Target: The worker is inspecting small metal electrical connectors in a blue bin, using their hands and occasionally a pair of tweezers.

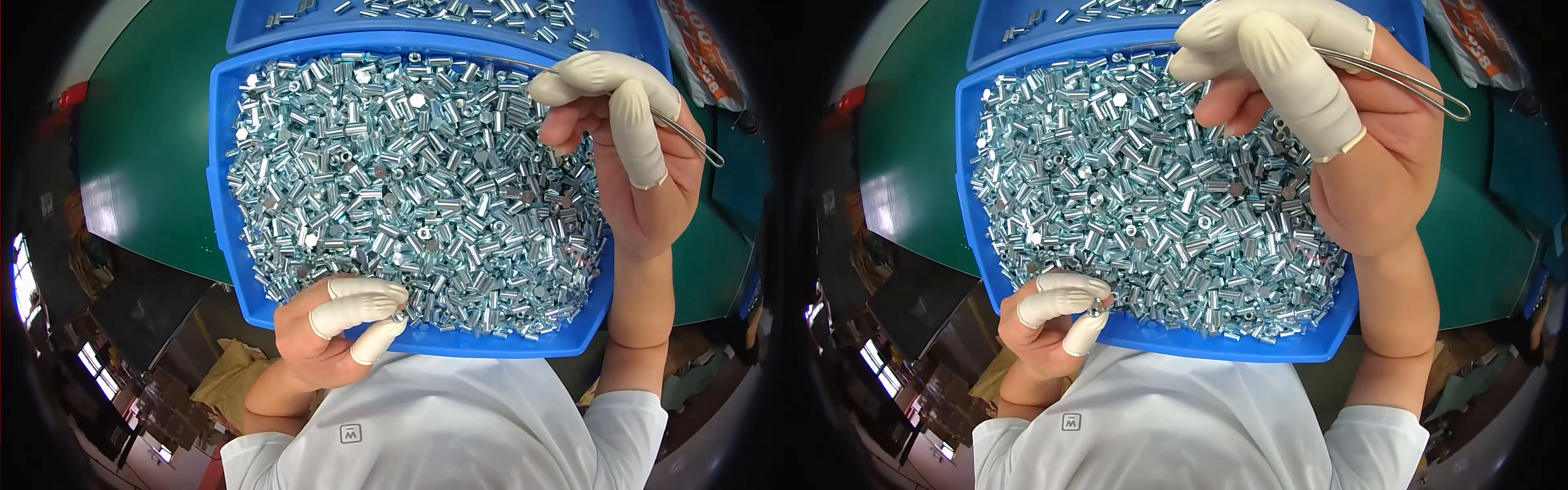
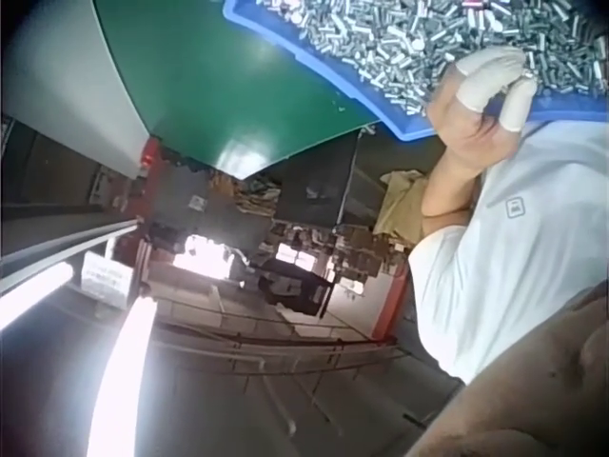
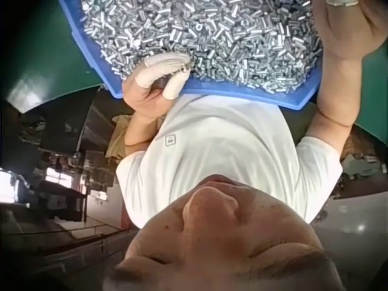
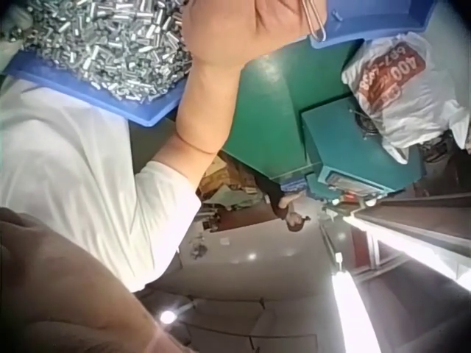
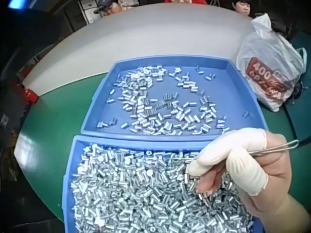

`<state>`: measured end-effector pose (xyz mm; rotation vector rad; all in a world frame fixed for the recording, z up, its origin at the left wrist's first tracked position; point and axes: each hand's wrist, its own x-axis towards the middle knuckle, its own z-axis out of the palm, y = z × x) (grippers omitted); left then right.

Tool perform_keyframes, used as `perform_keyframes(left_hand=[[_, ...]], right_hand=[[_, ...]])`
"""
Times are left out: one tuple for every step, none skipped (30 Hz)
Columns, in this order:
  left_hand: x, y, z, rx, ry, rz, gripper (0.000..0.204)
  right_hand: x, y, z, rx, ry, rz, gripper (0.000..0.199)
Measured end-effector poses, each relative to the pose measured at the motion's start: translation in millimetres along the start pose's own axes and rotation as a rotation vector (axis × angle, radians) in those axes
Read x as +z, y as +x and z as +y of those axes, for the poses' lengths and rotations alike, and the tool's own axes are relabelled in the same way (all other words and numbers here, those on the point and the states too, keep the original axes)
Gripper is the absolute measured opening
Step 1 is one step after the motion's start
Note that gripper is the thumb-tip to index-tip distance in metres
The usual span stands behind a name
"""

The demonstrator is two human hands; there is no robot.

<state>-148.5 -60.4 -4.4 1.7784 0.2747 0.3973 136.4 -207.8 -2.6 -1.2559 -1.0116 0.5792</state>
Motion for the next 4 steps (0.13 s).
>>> perform_keyframes(left_hand=[[-1.3,-0.6,-0.3,0.007,0.018,-0.009,0.03],[-2.2,-1.5,-0.3,0.014,0.037,-0.017,0.031],[-2.9,-2.7,0.0,0.007,0.043,-0.017,0.03],[-2.5,-1.5,0.8,0.005,0.035,-0.025,0.03]], right_hand=[[0.7,0.8,2.0,0.0,0.006,-0.006,0.035],[0.9,1.4,4.1,0.007,0.01,-0.016,0.035],[0.8,1.8,6.5,0.013,0.016,-0.027,0.036],[-2.7,0.5,4.4,0.019,0.002,-0.029,0.036]])
